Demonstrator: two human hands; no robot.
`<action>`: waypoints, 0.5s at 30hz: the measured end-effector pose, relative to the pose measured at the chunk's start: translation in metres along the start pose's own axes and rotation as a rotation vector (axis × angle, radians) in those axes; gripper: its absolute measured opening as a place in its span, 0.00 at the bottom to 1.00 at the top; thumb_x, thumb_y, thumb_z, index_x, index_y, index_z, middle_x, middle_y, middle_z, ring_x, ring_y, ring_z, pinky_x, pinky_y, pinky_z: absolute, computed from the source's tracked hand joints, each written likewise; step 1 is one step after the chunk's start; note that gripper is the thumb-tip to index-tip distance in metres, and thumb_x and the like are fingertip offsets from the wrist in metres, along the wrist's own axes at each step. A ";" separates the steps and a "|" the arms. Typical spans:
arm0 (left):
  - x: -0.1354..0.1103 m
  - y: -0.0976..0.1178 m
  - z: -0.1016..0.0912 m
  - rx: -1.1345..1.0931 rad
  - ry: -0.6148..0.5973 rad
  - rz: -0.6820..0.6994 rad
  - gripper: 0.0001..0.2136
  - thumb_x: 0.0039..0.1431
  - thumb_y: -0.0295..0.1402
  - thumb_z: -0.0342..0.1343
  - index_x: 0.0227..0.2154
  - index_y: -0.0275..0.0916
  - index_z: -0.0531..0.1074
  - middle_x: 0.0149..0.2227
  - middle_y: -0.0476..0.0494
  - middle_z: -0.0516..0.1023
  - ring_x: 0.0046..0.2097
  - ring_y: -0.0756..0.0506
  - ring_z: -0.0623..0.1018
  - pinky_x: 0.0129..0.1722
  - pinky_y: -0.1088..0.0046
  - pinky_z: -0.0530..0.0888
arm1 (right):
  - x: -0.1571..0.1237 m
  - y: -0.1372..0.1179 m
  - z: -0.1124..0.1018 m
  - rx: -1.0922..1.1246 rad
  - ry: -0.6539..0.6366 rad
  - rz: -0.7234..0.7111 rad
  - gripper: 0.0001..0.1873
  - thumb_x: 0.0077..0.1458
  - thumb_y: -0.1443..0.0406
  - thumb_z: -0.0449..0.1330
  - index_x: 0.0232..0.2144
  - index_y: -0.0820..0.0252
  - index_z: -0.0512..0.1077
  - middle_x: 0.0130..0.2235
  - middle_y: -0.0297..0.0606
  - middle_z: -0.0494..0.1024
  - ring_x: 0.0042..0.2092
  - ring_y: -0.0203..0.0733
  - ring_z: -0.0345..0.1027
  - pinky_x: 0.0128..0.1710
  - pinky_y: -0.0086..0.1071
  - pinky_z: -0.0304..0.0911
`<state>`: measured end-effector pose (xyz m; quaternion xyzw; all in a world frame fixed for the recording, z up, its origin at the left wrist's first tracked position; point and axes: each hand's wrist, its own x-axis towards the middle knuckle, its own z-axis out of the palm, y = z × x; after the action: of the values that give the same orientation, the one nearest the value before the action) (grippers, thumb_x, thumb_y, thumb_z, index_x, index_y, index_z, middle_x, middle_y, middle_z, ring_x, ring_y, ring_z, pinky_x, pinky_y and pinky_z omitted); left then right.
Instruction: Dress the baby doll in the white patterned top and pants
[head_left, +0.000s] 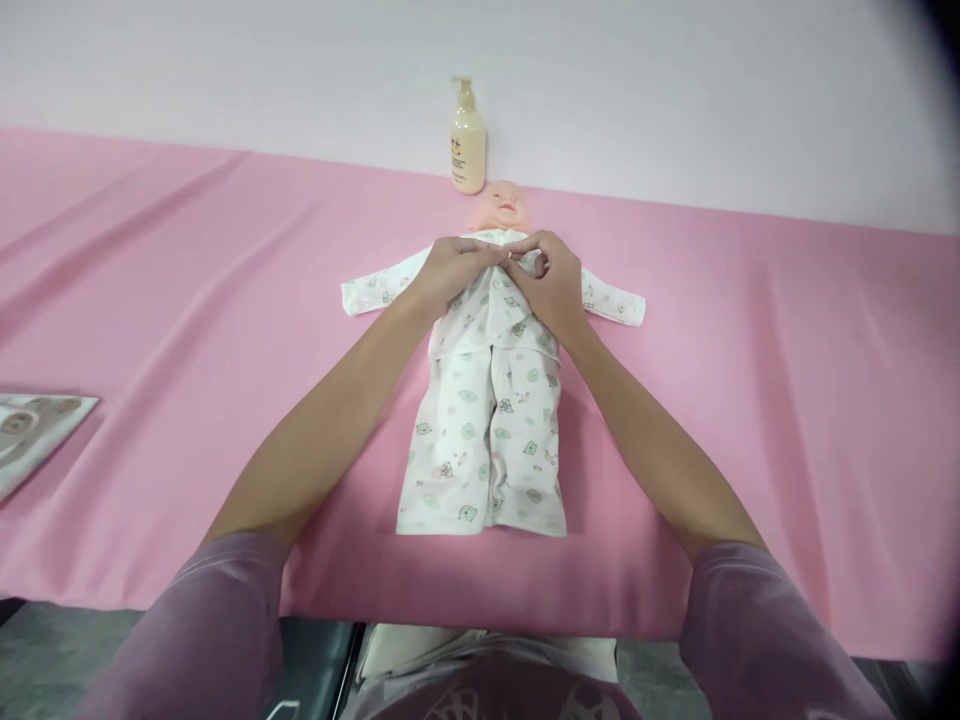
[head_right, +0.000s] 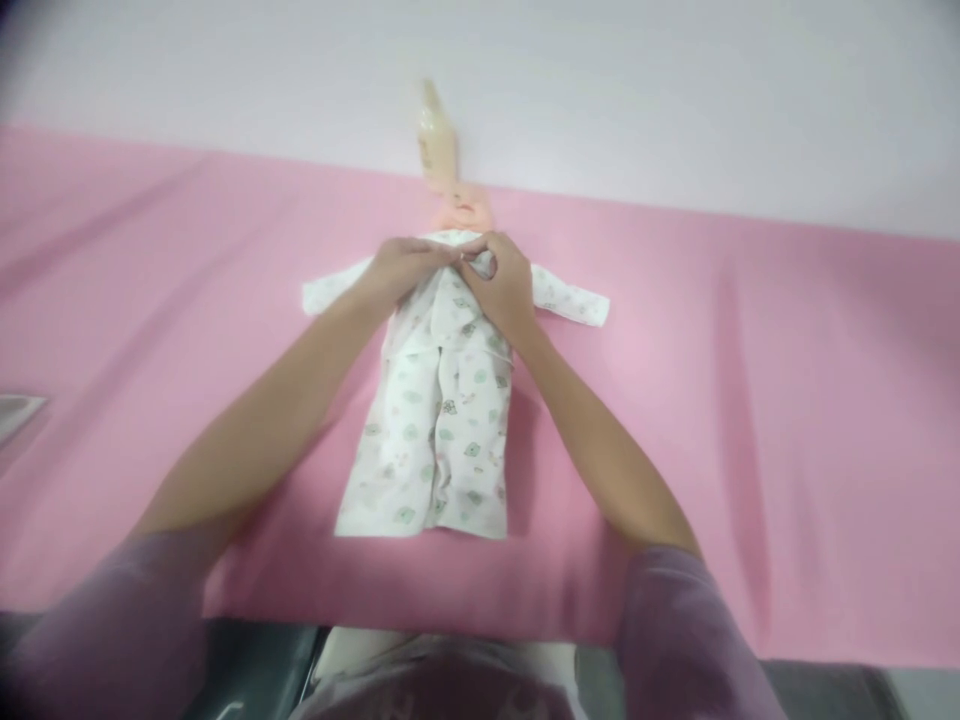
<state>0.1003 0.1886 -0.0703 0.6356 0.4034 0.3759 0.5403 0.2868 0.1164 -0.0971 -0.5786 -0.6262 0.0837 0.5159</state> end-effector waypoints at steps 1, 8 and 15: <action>-0.001 0.002 0.000 -0.022 -0.003 -0.021 0.08 0.59 0.37 0.79 0.36 0.41 0.87 0.38 0.41 0.89 0.50 0.32 0.91 0.51 0.55 0.90 | 0.001 0.003 0.001 0.003 0.008 -0.021 0.16 0.75 0.49 0.70 0.44 0.53 0.79 0.47 0.39 0.85 0.42 0.43 0.70 0.48 0.41 0.71; -0.003 0.004 0.005 -0.182 -0.028 -0.069 0.03 0.59 0.32 0.75 0.33 0.41 0.87 0.41 0.43 0.91 0.52 0.35 0.92 0.59 0.58 0.89 | 0.003 0.015 0.007 0.029 0.038 -0.034 0.18 0.74 0.47 0.72 0.42 0.54 0.78 0.39 0.34 0.79 0.36 0.40 0.63 0.44 0.40 0.67; 0.002 0.001 0.004 -0.195 -0.010 -0.094 0.04 0.55 0.32 0.76 0.32 0.41 0.86 0.41 0.43 0.91 0.53 0.34 0.91 0.59 0.57 0.89 | 0.000 0.008 0.004 0.065 0.030 0.008 0.28 0.72 0.35 0.69 0.45 0.52 0.79 0.41 0.35 0.81 0.36 0.41 0.62 0.42 0.40 0.66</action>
<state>0.1053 0.1884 -0.0694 0.5623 0.3914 0.3843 0.6188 0.2885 0.1207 -0.1043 -0.5654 -0.6131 0.0975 0.5431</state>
